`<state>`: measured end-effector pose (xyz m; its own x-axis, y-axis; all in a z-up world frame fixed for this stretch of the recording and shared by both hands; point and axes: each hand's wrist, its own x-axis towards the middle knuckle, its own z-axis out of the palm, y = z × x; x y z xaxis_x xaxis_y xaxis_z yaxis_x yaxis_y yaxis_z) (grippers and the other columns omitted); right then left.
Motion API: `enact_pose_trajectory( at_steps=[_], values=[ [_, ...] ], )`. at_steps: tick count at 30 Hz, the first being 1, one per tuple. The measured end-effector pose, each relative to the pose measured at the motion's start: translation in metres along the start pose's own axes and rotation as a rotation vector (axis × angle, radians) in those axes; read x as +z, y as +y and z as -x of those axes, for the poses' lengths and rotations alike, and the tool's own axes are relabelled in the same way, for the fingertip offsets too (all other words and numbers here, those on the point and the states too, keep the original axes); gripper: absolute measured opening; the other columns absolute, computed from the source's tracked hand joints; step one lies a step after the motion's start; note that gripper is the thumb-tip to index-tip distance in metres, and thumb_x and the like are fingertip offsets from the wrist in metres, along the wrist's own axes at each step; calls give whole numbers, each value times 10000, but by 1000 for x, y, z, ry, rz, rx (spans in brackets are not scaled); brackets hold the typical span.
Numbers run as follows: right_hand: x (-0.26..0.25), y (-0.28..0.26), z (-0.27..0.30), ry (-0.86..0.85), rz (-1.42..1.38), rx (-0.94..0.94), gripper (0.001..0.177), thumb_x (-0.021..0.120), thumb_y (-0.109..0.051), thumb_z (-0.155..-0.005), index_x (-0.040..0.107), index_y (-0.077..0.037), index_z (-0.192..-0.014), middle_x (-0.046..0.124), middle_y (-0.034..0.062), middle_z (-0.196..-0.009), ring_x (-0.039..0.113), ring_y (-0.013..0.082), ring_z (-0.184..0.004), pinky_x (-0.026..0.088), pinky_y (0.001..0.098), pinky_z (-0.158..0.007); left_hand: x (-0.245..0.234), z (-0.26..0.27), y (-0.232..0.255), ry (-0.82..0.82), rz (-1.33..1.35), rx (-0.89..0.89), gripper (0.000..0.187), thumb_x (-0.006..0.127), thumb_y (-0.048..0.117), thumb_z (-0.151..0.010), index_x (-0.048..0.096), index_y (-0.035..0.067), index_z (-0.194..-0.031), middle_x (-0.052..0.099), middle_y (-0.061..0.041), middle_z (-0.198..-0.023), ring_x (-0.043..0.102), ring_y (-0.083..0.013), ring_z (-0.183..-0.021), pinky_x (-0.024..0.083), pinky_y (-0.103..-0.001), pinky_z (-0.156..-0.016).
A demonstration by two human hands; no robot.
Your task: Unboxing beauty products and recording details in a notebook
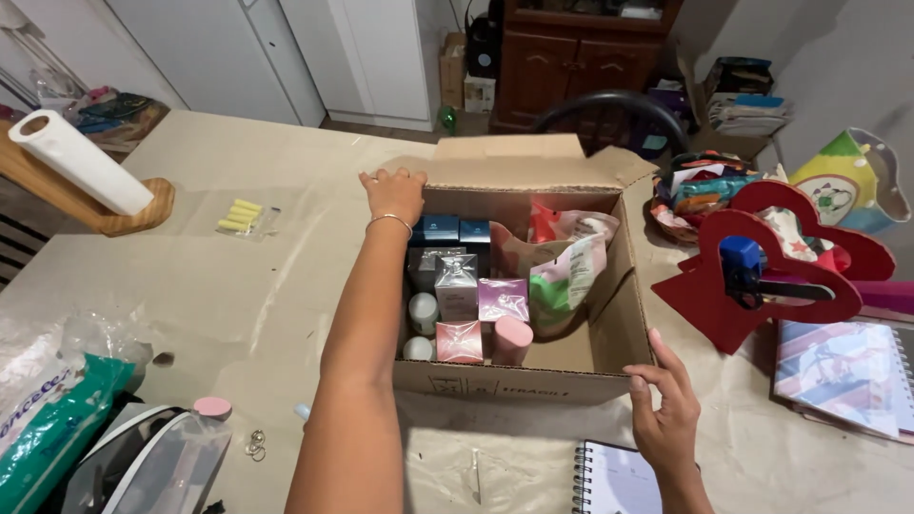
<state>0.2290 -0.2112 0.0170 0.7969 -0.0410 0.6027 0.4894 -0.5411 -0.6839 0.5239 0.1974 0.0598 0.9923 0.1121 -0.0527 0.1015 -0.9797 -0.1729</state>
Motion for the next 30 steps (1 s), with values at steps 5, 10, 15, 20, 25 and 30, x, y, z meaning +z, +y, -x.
enact_pose_trajectory(
  at_steps=[5,10,15,20,25,30],
  values=[
    [1,0,0,-1,-5,12,189,532,-130,-1036,693,-33,-1017,538,241,-1521,518,368,-1459,472,454,-1142,-11,19,-12,62,176,38,388,622,333,-982,533,278,-1356,565,-53,-1411,417,-413,-1341,396,-624,-1032],
    [0,0,1,-1,0,-2,175,527,-111,-1038,681,-31,-1013,533,250,-1527,519,357,-1455,468,450,-1138,-74,123,-53,-157,636,207,593,503,359,-1002,404,129,-1540,349,-109,-1619,334,-287,-1486,251,-478,-1210],
    [1,4,2,-16,31,-42,175,672,-164,-919,653,-34,-1035,504,247,-1546,497,355,-1470,441,447,-1175,-17,294,-103,144,467,136,386,579,208,-939,595,105,-1311,587,-142,-1303,590,-365,-1171,468,-498,-989],
    [19,13,13,-92,206,-21,716,882,-180,-690,424,-81,-1232,255,266,-1684,353,434,-1554,564,518,-846,89,385,-89,-221,273,-172,1104,872,629,-711,258,305,-1570,129,-74,-1697,171,-360,-1539,194,-661,-1188],
    [23,40,25,-106,233,69,800,892,-158,-687,344,-137,-1270,409,357,-1535,605,476,-1232,532,538,-769,80,399,-55,606,393,-69,1190,767,683,-651,314,72,-1566,371,-293,-1593,442,-458,-1414,408,-658,-1066],
    [24,-7,11,-26,-30,276,1120,848,-5,-718,47,-86,-1497,247,277,-1668,452,390,-1425,481,446,-1069,-4,337,-36,477,933,30,943,670,461,-799,262,93,-1564,297,-258,-1615,398,-397,-1423,499,-539,-1043]
  ],
)
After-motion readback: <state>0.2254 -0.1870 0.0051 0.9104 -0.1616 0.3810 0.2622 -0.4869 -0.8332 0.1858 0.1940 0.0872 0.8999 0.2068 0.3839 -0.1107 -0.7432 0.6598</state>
